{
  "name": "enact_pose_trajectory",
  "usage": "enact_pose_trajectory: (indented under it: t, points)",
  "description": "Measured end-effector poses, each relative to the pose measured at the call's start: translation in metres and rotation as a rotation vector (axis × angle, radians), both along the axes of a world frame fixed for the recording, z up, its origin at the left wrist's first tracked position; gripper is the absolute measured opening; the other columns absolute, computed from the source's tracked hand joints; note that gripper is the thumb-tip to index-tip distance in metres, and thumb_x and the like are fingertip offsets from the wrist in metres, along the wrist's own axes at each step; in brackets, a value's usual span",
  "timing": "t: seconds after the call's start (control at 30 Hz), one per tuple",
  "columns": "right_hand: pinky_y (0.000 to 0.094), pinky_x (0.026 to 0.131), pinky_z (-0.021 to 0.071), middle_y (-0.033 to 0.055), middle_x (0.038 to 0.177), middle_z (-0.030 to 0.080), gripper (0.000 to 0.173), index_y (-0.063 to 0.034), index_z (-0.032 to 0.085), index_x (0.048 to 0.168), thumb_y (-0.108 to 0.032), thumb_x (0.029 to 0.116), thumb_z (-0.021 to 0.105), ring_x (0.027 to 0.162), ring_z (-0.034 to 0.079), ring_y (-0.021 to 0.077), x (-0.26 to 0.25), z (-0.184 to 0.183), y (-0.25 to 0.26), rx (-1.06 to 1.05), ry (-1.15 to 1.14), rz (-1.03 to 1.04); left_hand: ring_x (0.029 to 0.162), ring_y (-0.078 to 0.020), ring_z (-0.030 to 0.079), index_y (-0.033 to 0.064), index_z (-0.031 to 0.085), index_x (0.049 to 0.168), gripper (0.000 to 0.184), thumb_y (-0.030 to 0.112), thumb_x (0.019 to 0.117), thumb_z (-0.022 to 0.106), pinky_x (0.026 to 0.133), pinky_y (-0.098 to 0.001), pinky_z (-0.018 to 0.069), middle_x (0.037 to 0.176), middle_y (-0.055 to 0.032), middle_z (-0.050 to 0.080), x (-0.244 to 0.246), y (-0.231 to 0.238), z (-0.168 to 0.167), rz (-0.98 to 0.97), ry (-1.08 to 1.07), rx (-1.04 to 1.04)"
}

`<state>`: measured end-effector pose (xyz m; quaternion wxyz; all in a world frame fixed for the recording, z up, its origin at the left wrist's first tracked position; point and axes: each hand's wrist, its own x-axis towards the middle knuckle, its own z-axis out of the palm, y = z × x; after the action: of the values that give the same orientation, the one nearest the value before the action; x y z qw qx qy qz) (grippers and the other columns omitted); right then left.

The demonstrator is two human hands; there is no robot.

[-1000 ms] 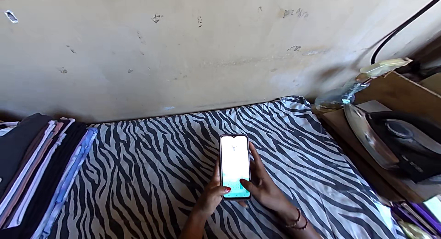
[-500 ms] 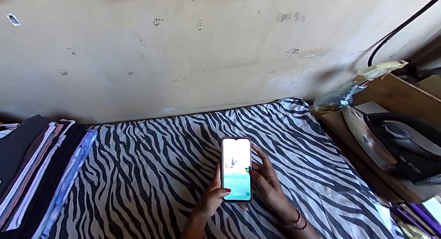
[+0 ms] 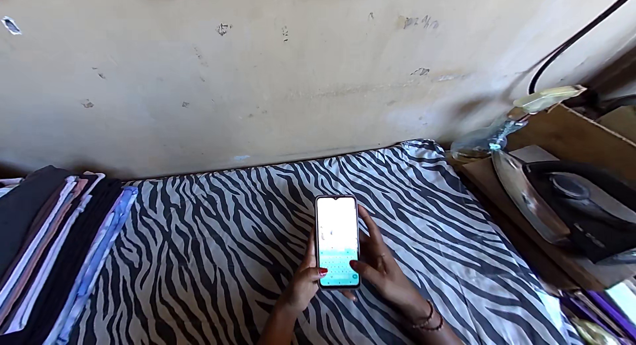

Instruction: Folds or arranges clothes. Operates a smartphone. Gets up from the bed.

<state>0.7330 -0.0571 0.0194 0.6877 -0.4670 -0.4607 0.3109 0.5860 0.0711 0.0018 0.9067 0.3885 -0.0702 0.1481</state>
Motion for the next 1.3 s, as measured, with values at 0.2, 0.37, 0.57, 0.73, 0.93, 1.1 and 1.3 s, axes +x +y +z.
enact_pose_trajectory:
  t: [0.2, 0.37, 0.57, 0.73, 0.93, 1.1, 1.3]
  points:
    - [0.0308, 0.111, 0.0514, 0.0130, 0.168, 0.023, 0.125, -0.0059, -0.020, 0.161, 0.004, 0.0734, 0.069, 0.142, 0.049, 0.0139, -0.001, 0.003, -0.003, -0.053, -0.097, 0.105, 0.123, -0.0260, 0.065, 0.0252, -0.011, 0.158, 0.097, 0.023, 0.0932, 0.061, 0.081, -0.0467, 0.0633, 0.148, -0.0006, 0.054, -0.002, 0.001, 0.000, 0.004, -0.003, -0.020]
    - [0.0307, 0.108, 0.0538, 0.0150, 0.163, 0.032, 0.123, -0.0043, -0.019, 0.160, -0.006, 0.0802, 0.074, 0.137, 0.055, 0.0143, -0.002, 0.002, -0.001, -0.043, -0.081, 0.068, 0.131, -0.0233, 0.060, 0.0273, -0.006, 0.161, 0.094, 0.025, 0.0955, 0.061, 0.089, -0.0447, 0.0612, 0.154, 0.0010, 0.048, -0.001, 0.002, -0.002, -0.038, -0.075, -0.033]
    - [0.0228, 0.109, 0.0498, 0.0196, 0.164, 0.029, 0.126, 0.0000, -0.012, 0.162, -0.010, 0.0759, 0.080, 0.137, 0.052, 0.0080, -0.010, -0.002, 0.004, -0.114, -0.208, -0.119, 0.127, -0.0128, 0.060, 0.0145, -0.018, 0.156, 0.098, 0.007, 0.0900, 0.055, 0.102, -0.0381, 0.0548, 0.150, 0.0019, 0.047, -0.001, -0.004, 0.011, 0.031, 0.120, 0.028]
    - [0.0339, 0.105, 0.0567, 0.0153, 0.159, 0.039, 0.121, -0.0064, -0.016, 0.162, -0.009, 0.0803, 0.073, 0.133, 0.058, 0.0176, -0.001, 0.004, -0.003, -0.066, -0.060, 0.066, 0.114, -0.0241, 0.070, 0.0215, -0.016, 0.155, 0.098, 0.006, 0.0905, 0.055, 0.081, -0.0463, 0.0641, 0.140, -0.0020, 0.058, 0.000, -0.002, 0.013, 0.020, 0.148, -0.014]
    - [0.0386, 0.109, 0.0532, 0.0173, 0.159, 0.040, 0.118, -0.0080, -0.016, 0.162, -0.010, 0.0812, 0.071, 0.136, 0.056, 0.0231, 0.007, 0.000, -0.006, -0.041, -0.073, 0.126, 0.121, -0.0279, 0.066, 0.0253, -0.014, 0.157, 0.099, 0.014, 0.0914, 0.060, 0.081, -0.0490, 0.0635, 0.146, -0.0019, 0.055, -0.001, 0.002, 0.003, -0.025, 0.022, -0.033]
    - [0.0420, 0.113, 0.0501, 0.0178, 0.159, 0.040, 0.119, -0.0127, -0.016, 0.163, -0.007, 0.0805, 0.069, 0.139, 0.053, 0.0266, 0.013, -0.001, -0.009, -0.030, -0.068, 0.191, 0.121, -0.0294, 0.066, 0.0265, -0.013, 0.157, 0.099, 0.015, 0.0913, 0.060, 0.079, -0.0501, 0.0638, 0.146, -0.0025, 0.055, -0.001, 0.001, 0.001, -0.024, 0.007, -0.027]
    - [0.0330, 0.103, 0.0584, 0.0171, 0.152, 0.049, 0.117, -0.0039, -0.013, 0.162, -0.002, 0.0812, 0.072, 0.126, 0.064, 0.0174, 0.001, 0.003, -0.002, -0.112, -0.130, 0.011, 0.121, -0.0265, 0.066, 0.0232, -0.014, 0.157, 0.101, 0.017, 0.0908, 0.062, 0.080, -0.0473, 0.0637, 0.147, -0.0018, 0.053, -0.001, 0.000, 0.000, -0.014, 0.005, -0.003]
